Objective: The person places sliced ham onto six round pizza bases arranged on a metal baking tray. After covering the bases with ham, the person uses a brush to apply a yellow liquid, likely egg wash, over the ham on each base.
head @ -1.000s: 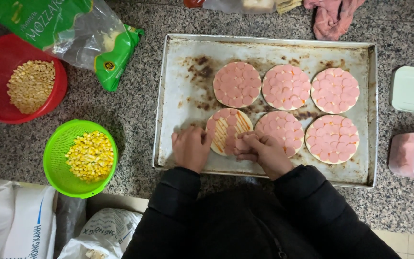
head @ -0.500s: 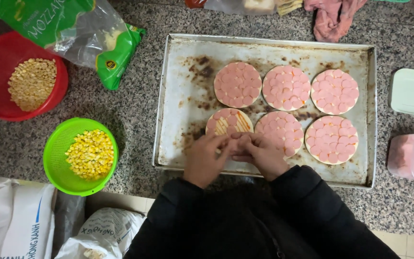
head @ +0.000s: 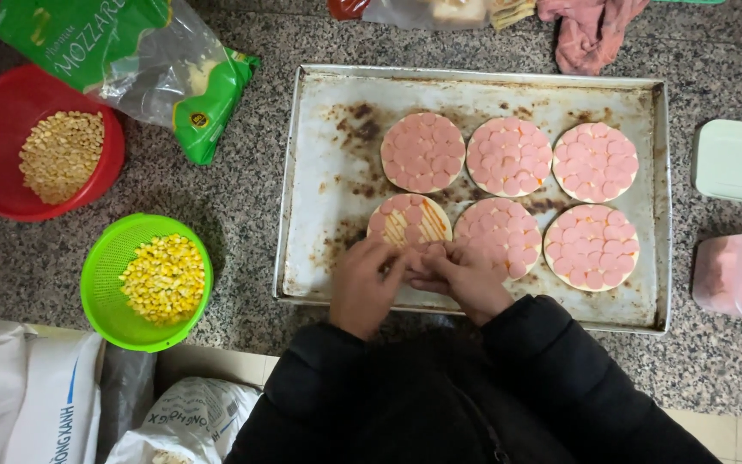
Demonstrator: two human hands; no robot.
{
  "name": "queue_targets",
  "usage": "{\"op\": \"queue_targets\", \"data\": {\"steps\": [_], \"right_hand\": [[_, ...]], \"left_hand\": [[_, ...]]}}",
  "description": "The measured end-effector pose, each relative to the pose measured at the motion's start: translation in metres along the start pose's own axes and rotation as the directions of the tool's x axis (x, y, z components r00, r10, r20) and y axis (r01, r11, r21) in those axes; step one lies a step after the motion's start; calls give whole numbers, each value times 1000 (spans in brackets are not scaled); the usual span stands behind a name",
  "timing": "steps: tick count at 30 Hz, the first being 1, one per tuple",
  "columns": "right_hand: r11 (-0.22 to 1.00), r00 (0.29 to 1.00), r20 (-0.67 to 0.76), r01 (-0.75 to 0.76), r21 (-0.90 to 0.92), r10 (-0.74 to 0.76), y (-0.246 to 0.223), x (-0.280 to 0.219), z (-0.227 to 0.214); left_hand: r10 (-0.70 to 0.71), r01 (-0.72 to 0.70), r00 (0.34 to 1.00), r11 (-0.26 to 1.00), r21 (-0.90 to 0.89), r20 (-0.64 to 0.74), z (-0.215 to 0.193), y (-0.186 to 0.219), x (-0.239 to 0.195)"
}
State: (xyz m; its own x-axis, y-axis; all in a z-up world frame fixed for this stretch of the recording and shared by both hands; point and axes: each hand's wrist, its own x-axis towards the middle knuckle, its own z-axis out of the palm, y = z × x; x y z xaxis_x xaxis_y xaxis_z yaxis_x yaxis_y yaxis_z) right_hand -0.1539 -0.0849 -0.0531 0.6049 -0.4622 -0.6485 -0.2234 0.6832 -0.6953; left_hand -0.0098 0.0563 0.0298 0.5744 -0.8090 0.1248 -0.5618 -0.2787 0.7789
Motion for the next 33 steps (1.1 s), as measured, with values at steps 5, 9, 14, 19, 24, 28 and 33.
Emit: {"op": "queue_targets", "data": {"steps": [5,9,14,19,24,28,33], "right_hand": [[999,998,-45,32,-20,-33,-36,-29,16],[998,996,-74,54,-33,-56,-33,-23,10],[998,996,-72,50,-32,-52,-31,-21,5],[999,996,-75,39,-33,-41,-31,-24,4],[999,996,-85,19,-29,-21,-34,-31,10],[1000,996,-85,6,-21,-8,-44,-37,18],[1000,996,-86,-11,18,12,-49,-45,28]], "left_hand": [[-285,292,956,949,119,-72,-11,-51,-4],[-435,425,900,893,145,40,-1,-67,-10],[-293,260,946,941,216,137,13,-51,-6],[-268,218,955,923,317,126,11,-48,-6],[-225,168,970,893,417,91,20,-62,-8],[-214,162,974,890,427,76,19,-60,-7],[-176,139,978,949,282,112,-6,-15,-2]]}}
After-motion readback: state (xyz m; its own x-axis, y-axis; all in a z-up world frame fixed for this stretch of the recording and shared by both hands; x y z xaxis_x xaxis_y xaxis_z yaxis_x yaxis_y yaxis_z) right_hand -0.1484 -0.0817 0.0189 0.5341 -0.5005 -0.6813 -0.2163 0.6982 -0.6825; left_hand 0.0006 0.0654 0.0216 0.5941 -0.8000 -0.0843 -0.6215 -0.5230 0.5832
